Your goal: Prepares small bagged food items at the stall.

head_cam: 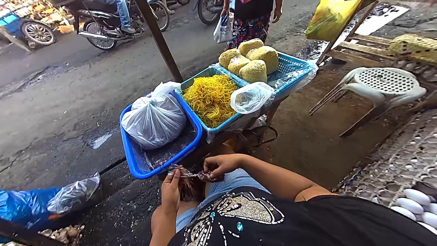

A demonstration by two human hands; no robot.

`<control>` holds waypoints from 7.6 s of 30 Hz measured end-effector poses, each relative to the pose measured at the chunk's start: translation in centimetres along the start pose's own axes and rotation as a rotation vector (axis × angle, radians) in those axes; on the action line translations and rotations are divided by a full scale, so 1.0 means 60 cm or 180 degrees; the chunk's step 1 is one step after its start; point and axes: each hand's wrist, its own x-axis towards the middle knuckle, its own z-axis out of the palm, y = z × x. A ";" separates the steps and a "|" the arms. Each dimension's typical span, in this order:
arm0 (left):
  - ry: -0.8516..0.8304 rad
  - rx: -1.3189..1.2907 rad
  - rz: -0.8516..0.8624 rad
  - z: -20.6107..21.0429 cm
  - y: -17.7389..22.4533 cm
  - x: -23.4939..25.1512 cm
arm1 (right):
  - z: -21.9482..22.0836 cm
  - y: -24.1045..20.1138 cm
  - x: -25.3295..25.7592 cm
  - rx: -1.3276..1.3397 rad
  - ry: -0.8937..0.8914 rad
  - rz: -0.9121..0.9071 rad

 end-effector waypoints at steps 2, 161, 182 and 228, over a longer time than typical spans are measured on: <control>0.0134 0.0095 -0.0037 0.002 -0.007 0.003 | 0.000 0.006 -0.003 0.0297 0.0122 0.0148; -0.0673 0.6593 -0.0986 -0.032 0.159 0.243 | -0.050 -0.125 0.179 -0.2917 0.1337 0.0540; -0.0476 0.7385 -0.1193 -0.029 0.142 0.263 | -0.049 -0.123 0.176 -0.2921 0.1394 0.0445; -0.0169 0.5820 -0.0975 -0.045 0.130 0.250 | -0.041 -0.125 0.184 -0.3067 0.1448 0.0670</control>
